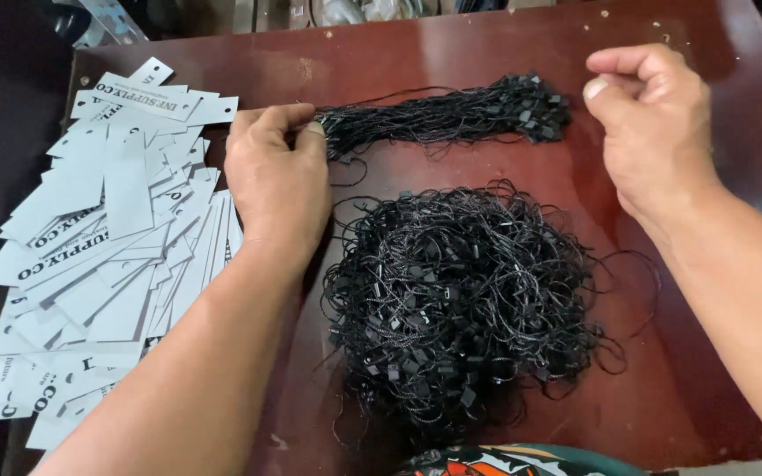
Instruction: Untangling and sorting black plastic hangtag fasteners from a tangled pile into a neat bundle on a table.
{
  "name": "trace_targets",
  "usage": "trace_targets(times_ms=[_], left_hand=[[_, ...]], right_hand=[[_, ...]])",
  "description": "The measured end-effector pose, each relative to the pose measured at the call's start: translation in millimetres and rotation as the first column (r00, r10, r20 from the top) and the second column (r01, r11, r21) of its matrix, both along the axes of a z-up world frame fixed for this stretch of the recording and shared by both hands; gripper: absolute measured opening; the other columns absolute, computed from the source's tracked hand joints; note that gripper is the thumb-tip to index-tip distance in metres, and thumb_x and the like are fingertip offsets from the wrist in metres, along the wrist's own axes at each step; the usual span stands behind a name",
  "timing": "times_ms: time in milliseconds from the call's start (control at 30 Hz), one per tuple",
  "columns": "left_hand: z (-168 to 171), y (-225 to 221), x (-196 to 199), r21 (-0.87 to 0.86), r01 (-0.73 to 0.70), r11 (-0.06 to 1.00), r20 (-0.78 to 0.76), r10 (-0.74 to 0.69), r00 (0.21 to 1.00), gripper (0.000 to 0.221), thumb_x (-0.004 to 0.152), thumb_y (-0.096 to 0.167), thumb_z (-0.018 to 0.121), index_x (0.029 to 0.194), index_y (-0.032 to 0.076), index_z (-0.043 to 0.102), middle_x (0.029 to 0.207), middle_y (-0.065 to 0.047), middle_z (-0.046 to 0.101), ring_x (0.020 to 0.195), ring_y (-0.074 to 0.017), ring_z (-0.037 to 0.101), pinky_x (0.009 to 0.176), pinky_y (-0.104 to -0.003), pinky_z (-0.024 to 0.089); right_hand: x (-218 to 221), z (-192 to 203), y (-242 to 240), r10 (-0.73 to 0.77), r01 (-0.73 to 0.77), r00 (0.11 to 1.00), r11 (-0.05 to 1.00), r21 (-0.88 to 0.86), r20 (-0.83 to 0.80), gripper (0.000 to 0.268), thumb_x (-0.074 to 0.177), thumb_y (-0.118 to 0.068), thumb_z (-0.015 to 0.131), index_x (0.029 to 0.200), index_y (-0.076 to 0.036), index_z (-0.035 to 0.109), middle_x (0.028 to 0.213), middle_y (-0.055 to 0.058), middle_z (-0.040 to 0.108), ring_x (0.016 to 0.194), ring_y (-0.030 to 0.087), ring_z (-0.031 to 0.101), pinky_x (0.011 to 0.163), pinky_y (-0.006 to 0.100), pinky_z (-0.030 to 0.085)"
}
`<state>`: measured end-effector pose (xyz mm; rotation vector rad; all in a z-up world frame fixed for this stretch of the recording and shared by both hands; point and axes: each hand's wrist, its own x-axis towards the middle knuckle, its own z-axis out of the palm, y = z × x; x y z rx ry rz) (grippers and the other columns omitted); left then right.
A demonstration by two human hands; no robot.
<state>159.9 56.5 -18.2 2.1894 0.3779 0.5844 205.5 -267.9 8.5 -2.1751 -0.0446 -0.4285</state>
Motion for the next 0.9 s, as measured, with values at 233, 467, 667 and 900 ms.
trace_targets(times_ms=[233, 467, 667, 900], left_hand=[[57, -29, -82, 0.007, 0.151, 0.989, 0.094, -0.151, 0.984, 0.018, 0.093, 0.012, 0.063, 0.104, 0.015, 0.077, 0.1, -0.003, 0.068, 0.084, -0.0171, 0.068, 0.075, -0.033, 0.052], [59, -44, -126, 0.108, 0.363, 0.925, -0.195, -0.339, 0.92, 0.025, 0.09, 0.03, 0.059, 0.106, 0.017, 0.074, 0.095, 0.0, 0.067, 0.083, -0.0258, 0.069, 0.067, -0.045, 0.052], [50, -45, -133, 0.127, 0.4, 0.907, -0.206, -0.371, 0.906, 0.036, 0.087, 0.041, 0.069, 0.116, 0.02, 0.073, 0.096, -0.001, 0.066, 0.092, -0.0267, 0.067, 0.071, -0.046, 0.053], [47, -54, -133, 0.14, 0.335, 0.932, -0.236, -0.297, 0.925, 0.022, 0.093, 0.037, 0.064, 0.092, 0.019, 0.075, 0.083, 0.001, 0.062, 0.08, -0.0252, 0.064, 0.065, -0.046, 0.05]], right_hand=[[-105, 46, 21, 0.151, -0.151, 0.988, 0.981, -0.125, -0.017, 0.017, 0.104, 0.001, 0.069, 0.121, -0.003, 0.072, 0.086, 0.007, 0.07, 0.075, 0.012, 0.064, 0.074, 0.025, 0.053], [-145, 43, 51, 0.617, -0.604, 0.786, 0.782, -0.156, 0.052, 0.005, 0.093, -0.006, 0.067, 0.093, -0.003, 0.072, 0.08, 0.006, 0.068, 0.067, 0.013, 0.063, 0.065, 0.025, 0.049], [-152, 34, 60, 0.572, -0.552, 0.816, 0.812, -0.189, 0.076, 0.006, 0.093, -0.004, 0.067, 0.098, -0.003, 0.07, 0.085, 0.007, 0.069, 0.073, 0.016, 0.065, 0.071, 0.027, 0.051], [-152, 47, 85, 0.7, -0.579, 0.691, 0.686, -0.441, 0.181, 0.017, 0.093, -0.005, 0.072, 0.108, -0.004, 0.065, 0.079, 0.006, 0.055, 0.061, 0.021, 0.055, 0.061, 0.034, 0.05]])
